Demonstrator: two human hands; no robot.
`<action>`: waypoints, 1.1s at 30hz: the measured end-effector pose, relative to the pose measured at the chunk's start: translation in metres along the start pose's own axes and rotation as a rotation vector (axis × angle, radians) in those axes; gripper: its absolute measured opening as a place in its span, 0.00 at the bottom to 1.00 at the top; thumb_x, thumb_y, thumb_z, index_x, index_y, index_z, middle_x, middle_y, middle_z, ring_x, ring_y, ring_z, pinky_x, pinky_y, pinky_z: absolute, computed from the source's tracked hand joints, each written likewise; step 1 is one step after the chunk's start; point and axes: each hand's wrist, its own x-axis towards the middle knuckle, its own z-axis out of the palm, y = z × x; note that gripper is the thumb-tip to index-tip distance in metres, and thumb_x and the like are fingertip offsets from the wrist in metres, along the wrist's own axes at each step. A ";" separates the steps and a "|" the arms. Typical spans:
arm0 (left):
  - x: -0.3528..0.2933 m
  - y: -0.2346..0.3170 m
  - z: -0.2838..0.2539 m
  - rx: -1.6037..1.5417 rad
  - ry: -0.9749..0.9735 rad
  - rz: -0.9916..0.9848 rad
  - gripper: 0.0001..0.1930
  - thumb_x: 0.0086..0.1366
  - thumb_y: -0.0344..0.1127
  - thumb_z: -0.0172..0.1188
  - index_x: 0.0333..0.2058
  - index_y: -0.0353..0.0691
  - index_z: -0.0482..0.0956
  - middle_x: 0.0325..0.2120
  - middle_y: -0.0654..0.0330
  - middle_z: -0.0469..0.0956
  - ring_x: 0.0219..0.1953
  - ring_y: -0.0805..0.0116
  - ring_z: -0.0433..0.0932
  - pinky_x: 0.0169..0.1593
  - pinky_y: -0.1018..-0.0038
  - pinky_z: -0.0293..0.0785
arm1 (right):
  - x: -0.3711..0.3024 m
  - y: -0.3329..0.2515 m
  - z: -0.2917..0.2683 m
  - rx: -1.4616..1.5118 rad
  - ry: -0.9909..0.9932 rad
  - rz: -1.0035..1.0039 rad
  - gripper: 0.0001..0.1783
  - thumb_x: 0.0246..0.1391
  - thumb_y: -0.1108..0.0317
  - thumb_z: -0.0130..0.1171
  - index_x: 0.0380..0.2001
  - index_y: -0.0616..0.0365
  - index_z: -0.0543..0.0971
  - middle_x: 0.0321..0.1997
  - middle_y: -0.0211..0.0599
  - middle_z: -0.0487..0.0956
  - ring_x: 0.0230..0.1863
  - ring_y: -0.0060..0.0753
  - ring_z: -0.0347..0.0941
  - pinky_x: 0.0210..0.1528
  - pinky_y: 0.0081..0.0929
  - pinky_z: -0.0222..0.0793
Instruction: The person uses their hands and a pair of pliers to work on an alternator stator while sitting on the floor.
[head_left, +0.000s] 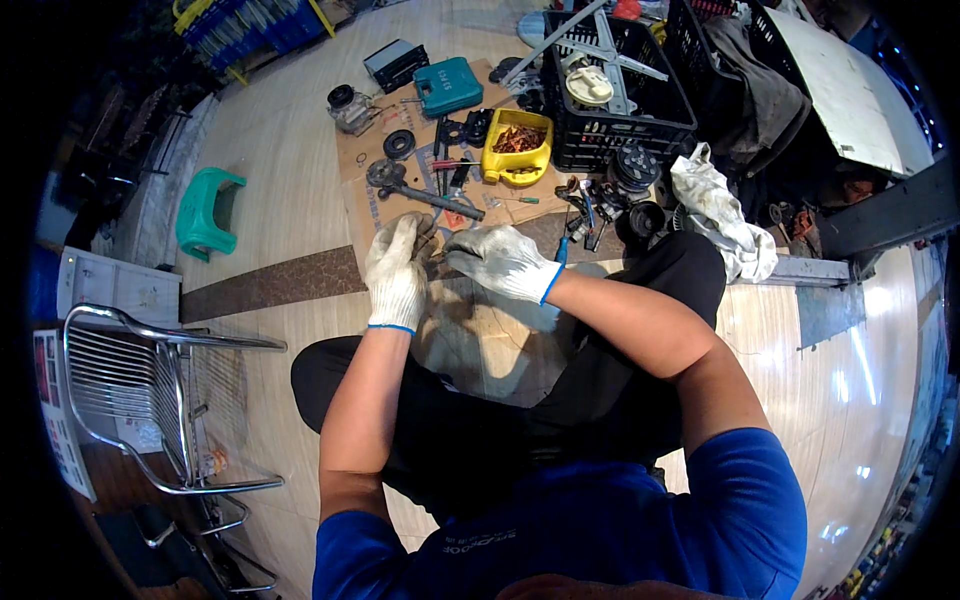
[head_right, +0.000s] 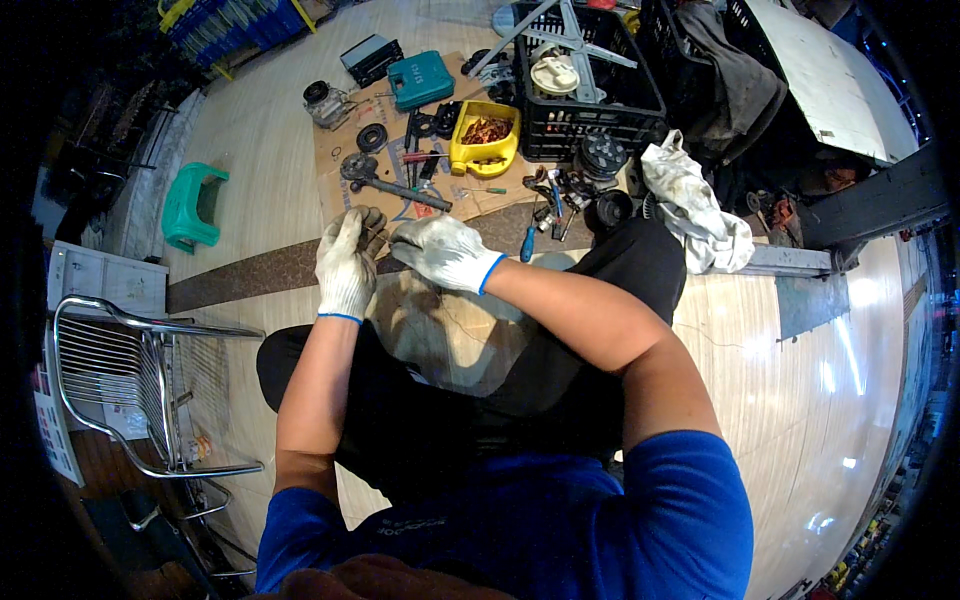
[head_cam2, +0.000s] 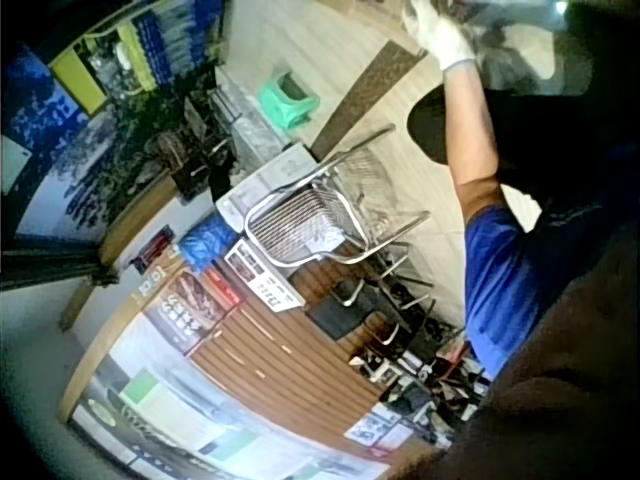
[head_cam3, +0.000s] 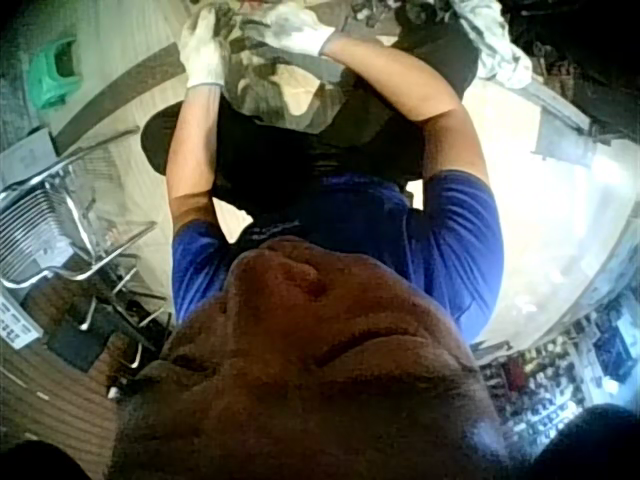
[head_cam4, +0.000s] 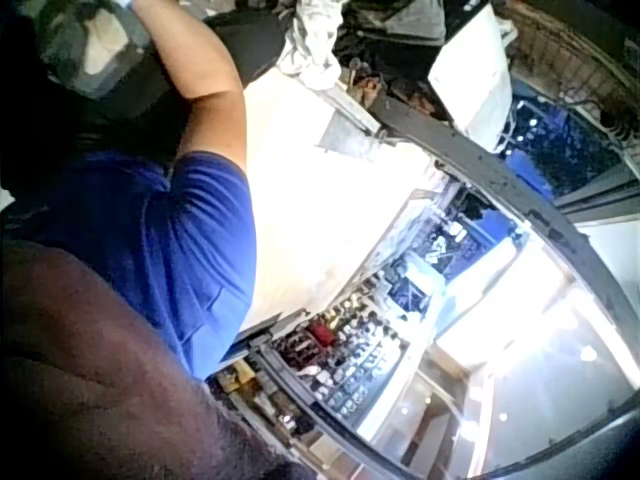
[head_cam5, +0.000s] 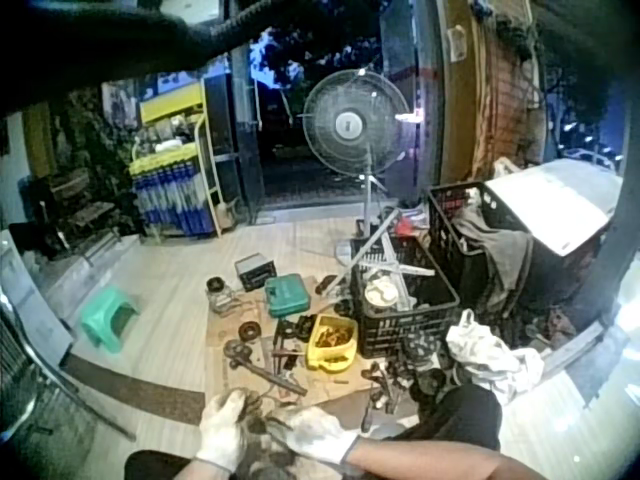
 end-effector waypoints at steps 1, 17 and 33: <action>0.000 0.000 -0.002 -0.011 -0.018 0.002 0.13 0.70 0.35 0.60 0.48 0.34 0.74 0.41 0.52 0.81 0.43 0.59 0.81 0.48 0.63 0.79 | 0.000 -0.001 -0.001 0.009 0.003 -0.006 0.13 0.59 0.59 0.57 0.38 0.57 0.82 0.39 0.48 0.83 0.41 0.52 0.80 0.43 0.44 0.76; -0.009 0.019 0.002 -0.308 -0.158 -0.145 0.08 0.74 0.39 0.51 0.42 0.43 0.74 0.42 0.51 0.80 0.48 0.46 0.79 0.51 0.49 0.76 | 0.001 0.003 0.012 0.277 -0.101 0.211 0.19 0.61 0.57 0.54 0.44 0.61 0.81 0.36 0.54 0.82 0.39 0.53 0.80 0.43 0.42 0.74; -0.012 0.023 0.006 -0.200 -0.116 -0.053 0.06 0.73 0.36 0.55 0.43 0.43 0.75 0.38 0.51 0.81 0.41 0.48 0.82 0.46 0.51 0.79 | -0.001 -0.001 0.016 -0.017 -0.142 0.126 0.19 0.60 0.60 0.49 0.49 0.56 0.80 0.34 0.55 0.82 0.40 0.59 0.79 0.43 0.44 0.76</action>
